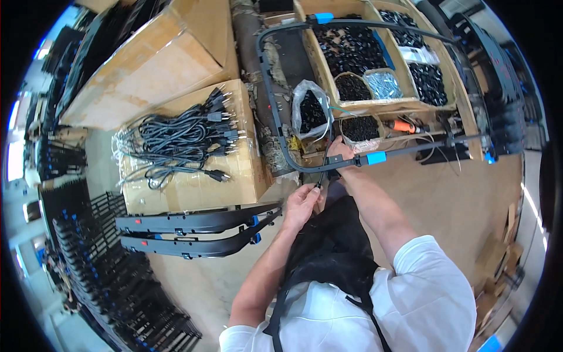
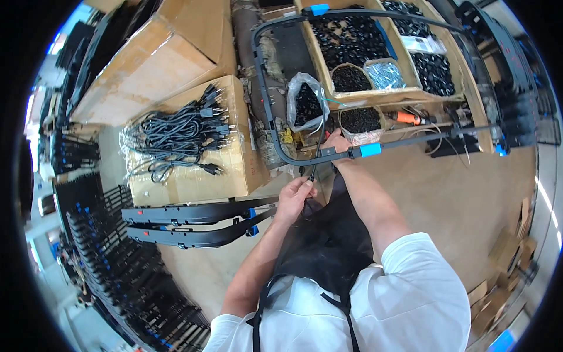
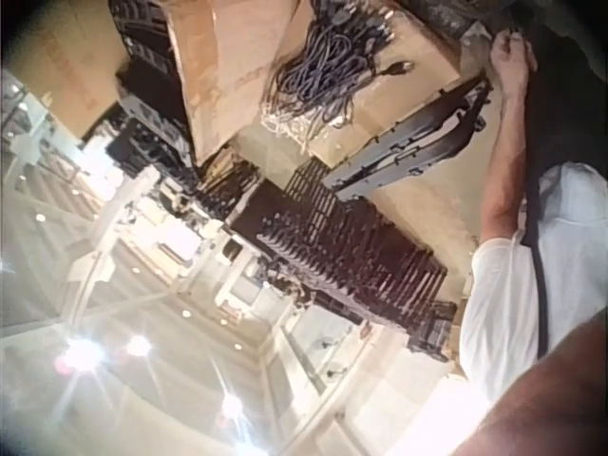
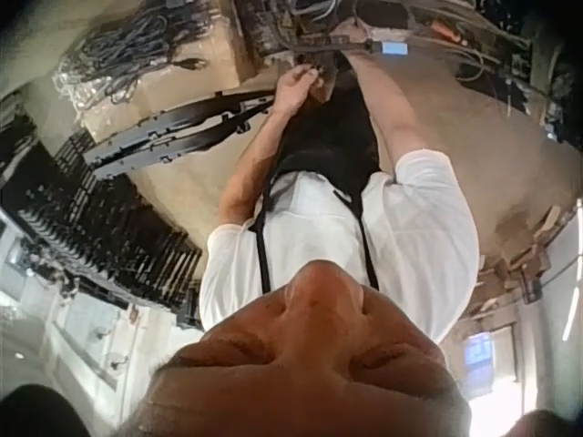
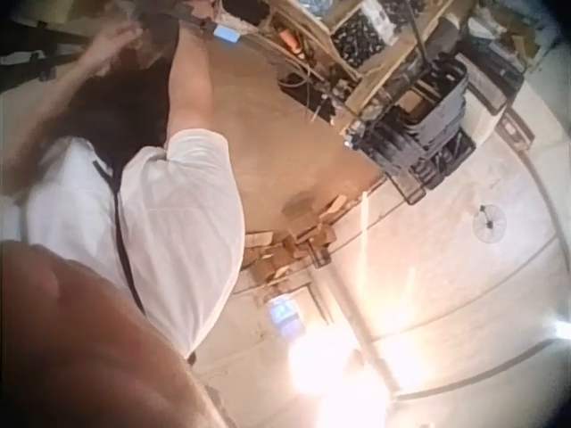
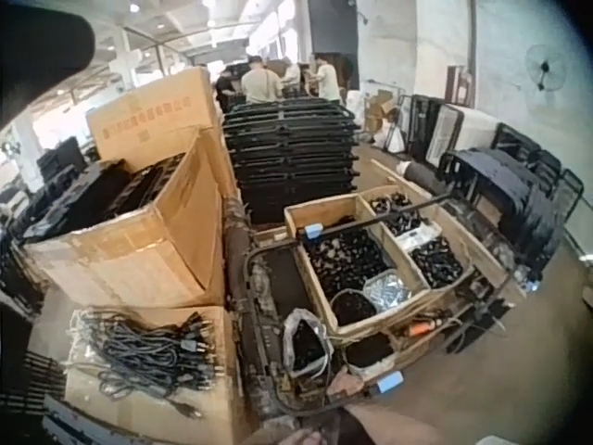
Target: Assembling plastic casings with wiring and internal components using an electric screwdriver.
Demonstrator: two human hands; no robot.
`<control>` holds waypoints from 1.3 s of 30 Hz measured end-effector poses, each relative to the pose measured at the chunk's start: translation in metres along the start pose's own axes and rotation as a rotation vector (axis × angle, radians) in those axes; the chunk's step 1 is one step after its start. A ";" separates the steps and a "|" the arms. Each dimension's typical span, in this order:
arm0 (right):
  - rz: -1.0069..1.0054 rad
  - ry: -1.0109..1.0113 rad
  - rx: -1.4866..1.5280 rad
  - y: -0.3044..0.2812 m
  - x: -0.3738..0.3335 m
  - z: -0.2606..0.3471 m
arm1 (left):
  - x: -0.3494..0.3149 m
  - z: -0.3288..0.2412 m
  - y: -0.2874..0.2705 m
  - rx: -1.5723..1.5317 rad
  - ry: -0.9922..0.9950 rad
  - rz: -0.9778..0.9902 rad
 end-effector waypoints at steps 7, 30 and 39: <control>0.882 0.250 0.084 -0.116 -0.119 -0.040 | -0.007 0.001 0.013 -0.208 -0.045 -0.033; 0.580 -0.353 0.153 -0.203 -0.157 -0.042 | -0.008 0.002 0.048 0.009 0.151 -0.163; 0.408 -0.607 0.123 -0.214 -0.150 -0.047 | -0.006 -0.004 0.049 -0.047 0.221 -0.204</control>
Point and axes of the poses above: each hand's wrist, its own x-axis towards the middle knuckle, its own y-axis out of the palm, z = x × y, the point moved 2 cm from there along x, towards the middle knuckle, and after that the axes turned 12 degrees about -z, right-handed, at the moved point
